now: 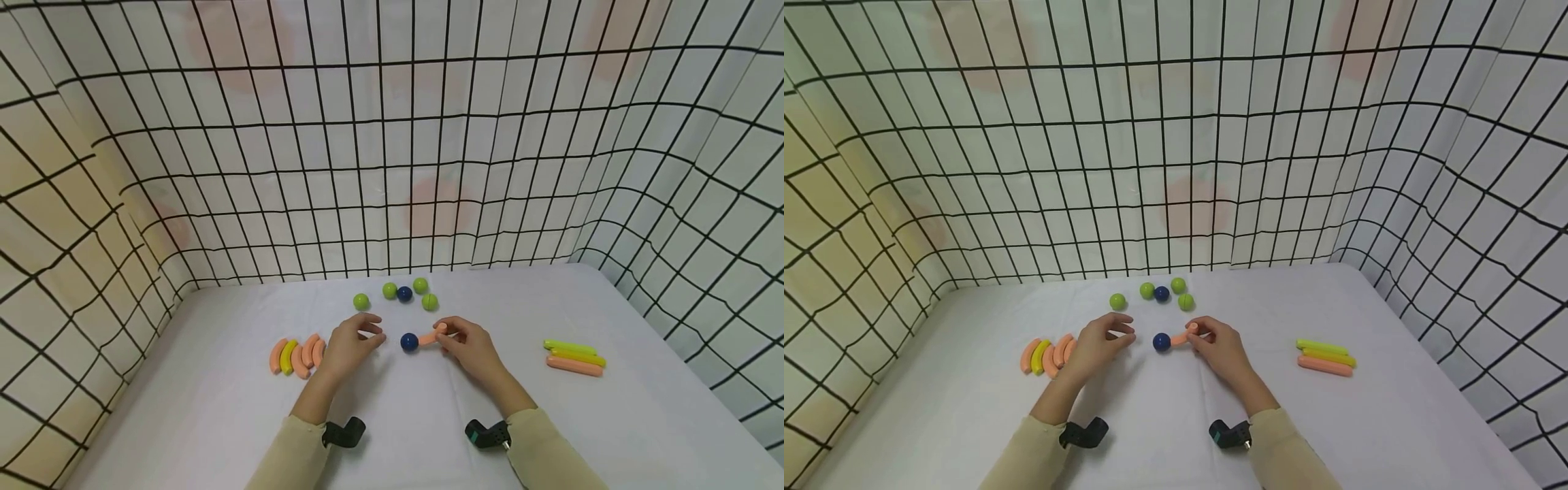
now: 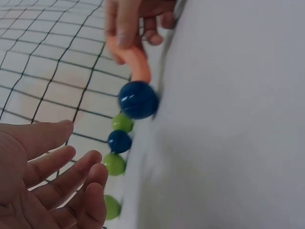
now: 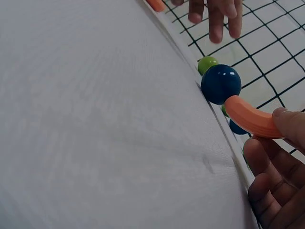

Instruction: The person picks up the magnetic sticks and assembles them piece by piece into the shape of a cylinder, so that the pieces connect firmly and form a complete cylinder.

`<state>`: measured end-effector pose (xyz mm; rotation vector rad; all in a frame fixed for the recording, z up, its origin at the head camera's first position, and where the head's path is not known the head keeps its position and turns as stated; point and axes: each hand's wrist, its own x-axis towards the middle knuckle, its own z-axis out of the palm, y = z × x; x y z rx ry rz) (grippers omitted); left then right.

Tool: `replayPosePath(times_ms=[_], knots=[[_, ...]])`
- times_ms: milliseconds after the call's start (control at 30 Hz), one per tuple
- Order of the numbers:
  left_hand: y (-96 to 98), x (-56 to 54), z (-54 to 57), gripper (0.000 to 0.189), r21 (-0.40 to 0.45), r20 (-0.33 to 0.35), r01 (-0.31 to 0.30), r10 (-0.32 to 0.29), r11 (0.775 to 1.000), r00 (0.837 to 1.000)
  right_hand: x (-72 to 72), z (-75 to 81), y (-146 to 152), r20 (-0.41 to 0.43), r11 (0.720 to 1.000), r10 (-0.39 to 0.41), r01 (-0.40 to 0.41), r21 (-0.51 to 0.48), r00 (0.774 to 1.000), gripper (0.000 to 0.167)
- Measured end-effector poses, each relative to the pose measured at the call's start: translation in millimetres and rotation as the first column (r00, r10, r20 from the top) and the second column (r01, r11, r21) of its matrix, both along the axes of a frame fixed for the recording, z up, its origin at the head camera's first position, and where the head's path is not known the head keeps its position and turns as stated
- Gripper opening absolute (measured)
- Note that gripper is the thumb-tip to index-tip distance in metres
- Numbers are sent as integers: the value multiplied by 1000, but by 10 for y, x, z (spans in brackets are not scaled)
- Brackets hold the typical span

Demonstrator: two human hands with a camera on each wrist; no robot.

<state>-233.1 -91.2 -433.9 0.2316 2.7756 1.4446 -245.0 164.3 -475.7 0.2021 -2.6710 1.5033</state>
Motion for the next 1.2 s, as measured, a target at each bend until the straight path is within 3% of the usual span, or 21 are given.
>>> replayPosePath(times_ms=[300,467,600,767,1067,1200], knots=[[-328,-39,148,38,7,28,-86,86,996,996,1,-10,5,53,999,-18,21,-46,998,20],[-525,-36,207,39,24,28,-87,86,996,996,3,-18,1,67,998,-26,30,-54,997,20],[-683,-25,251,41,-5,41,-99,100,995,994,-4,-28,11,62,998,-20,23,-53,998,20],[-889,-17,304,45,-55,70,-172,176,983,982,-9,-29,26,48,999,-11,14,-44,999,20],[-1112,-6,240,50,-189,60,-244,259,951,964,7,-19,20,51,998,-4,6,-57,999,21],[-1217,-15,192,53,-203,96,-260,284,944,954,12,-8,16,46,999,-2,4,-51,999,22]])
